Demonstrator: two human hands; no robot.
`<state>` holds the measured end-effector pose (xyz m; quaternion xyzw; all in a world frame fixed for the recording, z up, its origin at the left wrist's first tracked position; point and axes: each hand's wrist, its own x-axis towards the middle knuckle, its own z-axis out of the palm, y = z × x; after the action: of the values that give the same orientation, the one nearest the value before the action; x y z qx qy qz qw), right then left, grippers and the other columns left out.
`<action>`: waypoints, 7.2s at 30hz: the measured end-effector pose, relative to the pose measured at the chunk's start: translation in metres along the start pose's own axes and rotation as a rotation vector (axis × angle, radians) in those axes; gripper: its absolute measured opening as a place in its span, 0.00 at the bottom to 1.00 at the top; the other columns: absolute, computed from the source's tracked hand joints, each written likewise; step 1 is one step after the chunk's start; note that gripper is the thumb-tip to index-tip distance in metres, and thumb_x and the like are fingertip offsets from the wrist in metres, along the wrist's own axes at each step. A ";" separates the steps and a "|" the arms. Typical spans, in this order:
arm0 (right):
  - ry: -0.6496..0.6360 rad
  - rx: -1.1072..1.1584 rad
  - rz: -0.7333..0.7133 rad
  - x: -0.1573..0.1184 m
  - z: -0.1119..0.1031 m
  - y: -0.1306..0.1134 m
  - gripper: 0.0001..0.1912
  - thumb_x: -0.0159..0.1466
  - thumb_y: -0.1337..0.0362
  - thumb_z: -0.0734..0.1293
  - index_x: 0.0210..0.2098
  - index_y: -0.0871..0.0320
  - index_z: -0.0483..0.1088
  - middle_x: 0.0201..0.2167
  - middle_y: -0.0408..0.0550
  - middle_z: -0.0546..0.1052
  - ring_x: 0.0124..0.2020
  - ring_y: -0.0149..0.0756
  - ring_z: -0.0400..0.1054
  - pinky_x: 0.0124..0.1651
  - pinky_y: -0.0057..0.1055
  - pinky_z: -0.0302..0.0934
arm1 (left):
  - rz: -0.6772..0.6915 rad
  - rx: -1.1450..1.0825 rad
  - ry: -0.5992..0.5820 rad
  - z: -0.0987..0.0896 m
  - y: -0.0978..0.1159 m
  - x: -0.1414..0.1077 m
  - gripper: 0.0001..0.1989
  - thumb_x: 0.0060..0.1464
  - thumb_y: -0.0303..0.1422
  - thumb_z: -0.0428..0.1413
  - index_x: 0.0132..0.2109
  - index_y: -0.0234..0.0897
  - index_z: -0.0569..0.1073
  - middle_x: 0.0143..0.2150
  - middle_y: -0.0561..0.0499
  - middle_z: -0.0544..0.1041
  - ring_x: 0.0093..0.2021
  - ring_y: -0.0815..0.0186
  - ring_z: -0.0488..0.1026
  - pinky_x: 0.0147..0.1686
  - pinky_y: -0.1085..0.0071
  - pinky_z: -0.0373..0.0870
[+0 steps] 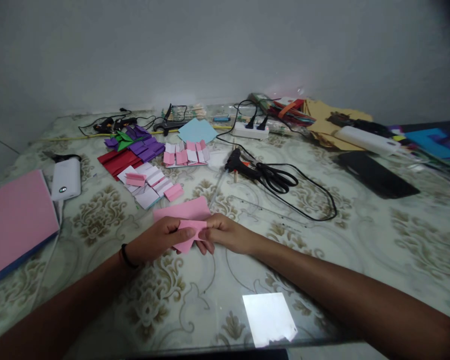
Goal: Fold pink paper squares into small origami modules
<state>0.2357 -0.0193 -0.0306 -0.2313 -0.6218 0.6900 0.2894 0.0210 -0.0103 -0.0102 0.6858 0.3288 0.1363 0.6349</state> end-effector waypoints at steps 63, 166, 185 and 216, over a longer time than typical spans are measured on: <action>0.129 -0.174 0.010 0.001 0.007 0.001 0.18 0.68 0.57 0.62 0.27 0.62 0.70 0.18 0.39 0.71 0.19 0.25 0.66 0.26 0.21 0.61 | 0.056 0.323 0.097 0.006 0.013 -0.006 0.16 0.60 0.41 0.54 0.49 0.35 0.73 0.39 0.50 0.77 0.37 0.64 0.71 0.39 0.69 0.70; 0.102 -0.151 -0.043 -0.001 0.006 -0.001 0.13 0.65 0.62 0.64 0.26 0.61 0.69 0.23 0.41 0.74 0.19 0.23 0.65 0.24 0.19 0.61 | 0.061 0.278 0.128 0.010 0.011 0.000 0.12 0.62 0.37 0.55 0.33 0.35 0.73 0.27 0.54 0.73 0.27 0.70 0.68 0.29 0.74 0.66; 0.113 -0.176 -0.067 -0.002 0.007 0.001 0.13 0.66 0.62 0.64 0.26 0.61 0.69 0.22 0.41 0.74 0.19 0.23 0.65 0.24 0.19 0.61 | 0.068 0.327 0.128 0.011 0.016 0.000 0.13 0.62 0.36 0.54 0.31 0.34 0.72 0.27 0.54 0.72 0.28 0.70 0.68 0.31 0.75 0.67; 0.116 -0.194 -0.073 -0.002 0.008 -0.001 0.11 0.65 0.67 0.62 0.26 0.61 0.69 0.22 0.39 0.73 0.19 0.22 0.65 0.24 0.18 0.61 | 0.068 0.294 0.113 0.011 0.015 0.001 0.12 0.62 0.35 0.54 0.33 0.33 0.73 0.28 0.53 0.73 0.26 0.71 0.67 0.27 0.76 0.65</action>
<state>0.2317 -0.0267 -0.0285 -0.2749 -0.6760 0.6008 0.3263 0.0326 -0.0185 0.0027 0.7732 0.3569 0.1463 0.5033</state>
